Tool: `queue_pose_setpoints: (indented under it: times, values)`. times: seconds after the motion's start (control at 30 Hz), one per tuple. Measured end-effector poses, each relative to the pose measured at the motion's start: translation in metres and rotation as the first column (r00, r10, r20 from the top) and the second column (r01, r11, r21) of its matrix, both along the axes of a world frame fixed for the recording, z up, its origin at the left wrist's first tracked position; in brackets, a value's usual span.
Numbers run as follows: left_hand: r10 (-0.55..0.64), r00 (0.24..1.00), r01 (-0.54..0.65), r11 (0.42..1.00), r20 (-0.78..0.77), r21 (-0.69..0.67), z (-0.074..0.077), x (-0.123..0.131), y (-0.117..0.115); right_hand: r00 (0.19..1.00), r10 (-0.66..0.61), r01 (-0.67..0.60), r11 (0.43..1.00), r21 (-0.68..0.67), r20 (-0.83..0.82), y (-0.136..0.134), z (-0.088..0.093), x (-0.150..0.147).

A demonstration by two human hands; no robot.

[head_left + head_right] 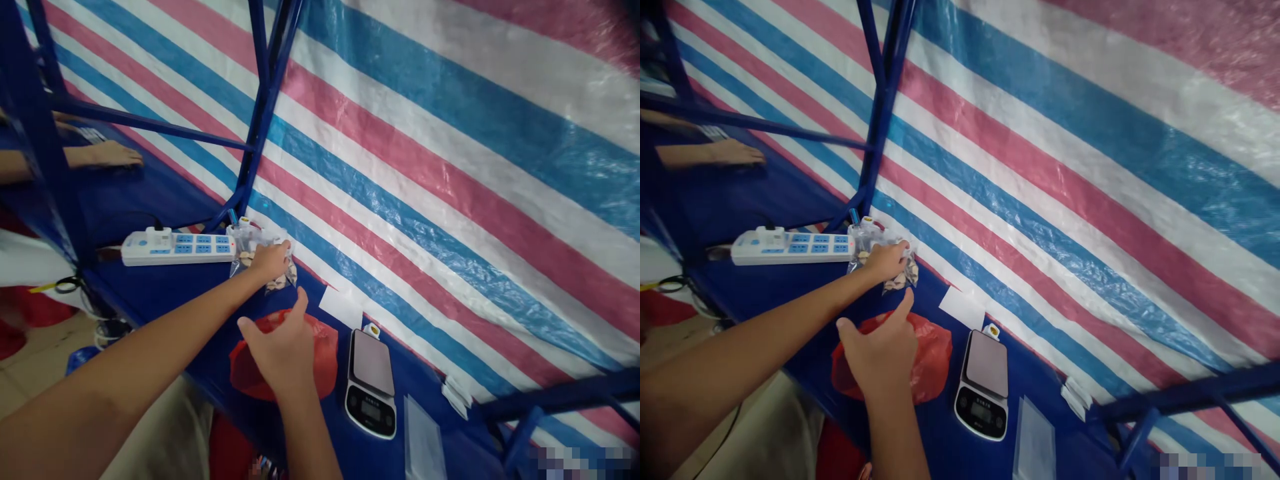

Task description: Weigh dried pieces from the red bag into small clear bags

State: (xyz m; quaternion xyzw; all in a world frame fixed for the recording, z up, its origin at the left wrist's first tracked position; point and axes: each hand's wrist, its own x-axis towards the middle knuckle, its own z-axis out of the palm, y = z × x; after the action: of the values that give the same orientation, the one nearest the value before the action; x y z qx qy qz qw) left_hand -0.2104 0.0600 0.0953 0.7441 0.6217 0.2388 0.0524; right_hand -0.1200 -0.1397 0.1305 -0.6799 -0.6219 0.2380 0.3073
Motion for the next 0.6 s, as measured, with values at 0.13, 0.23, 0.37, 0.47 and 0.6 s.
queue_pose_setpoints:
  times: [0.13,0.23,0.37,0.47,0.6]
  values:
    - [0.002,1.0,-0.002,1.0,0.012,-0.025,0.002,0.003,-0.001,0.978,0.046,-0.038,0.998,-0.043,0.203,0.004,-0.012,-0.013]
    - [0.04,0.999,-0.041,0.997,0.025,0.061,0.006,0.001,-0.012,0.961,0.048,-0.036,0.998,-0.051,0.273,-0.002,-0.021,-0.016]
    - [0.186,0.939,-0.261,0.932,0.288,0.251,-0.006,-0.025,-0.057,0.961,0.097,-0.075,0.993,-0.093,0.258,-0.004,-0.034,-0.023]
    - [0.244,0.792,-0.383,0.913,0.56,0.143,-0.038,-0.059,-0.109,0.98,0.029,-0.026,0.999,-0.019,0.198,0.0,-0.036,-0.018]
    - [0.198,0.689,-0.315,0.948,0.698,0.042,-0.067,-0.088,-0.164,0.952,-0.062,0.111,0.982,0.15,-0.301,-0.006,-0.005,0.036]
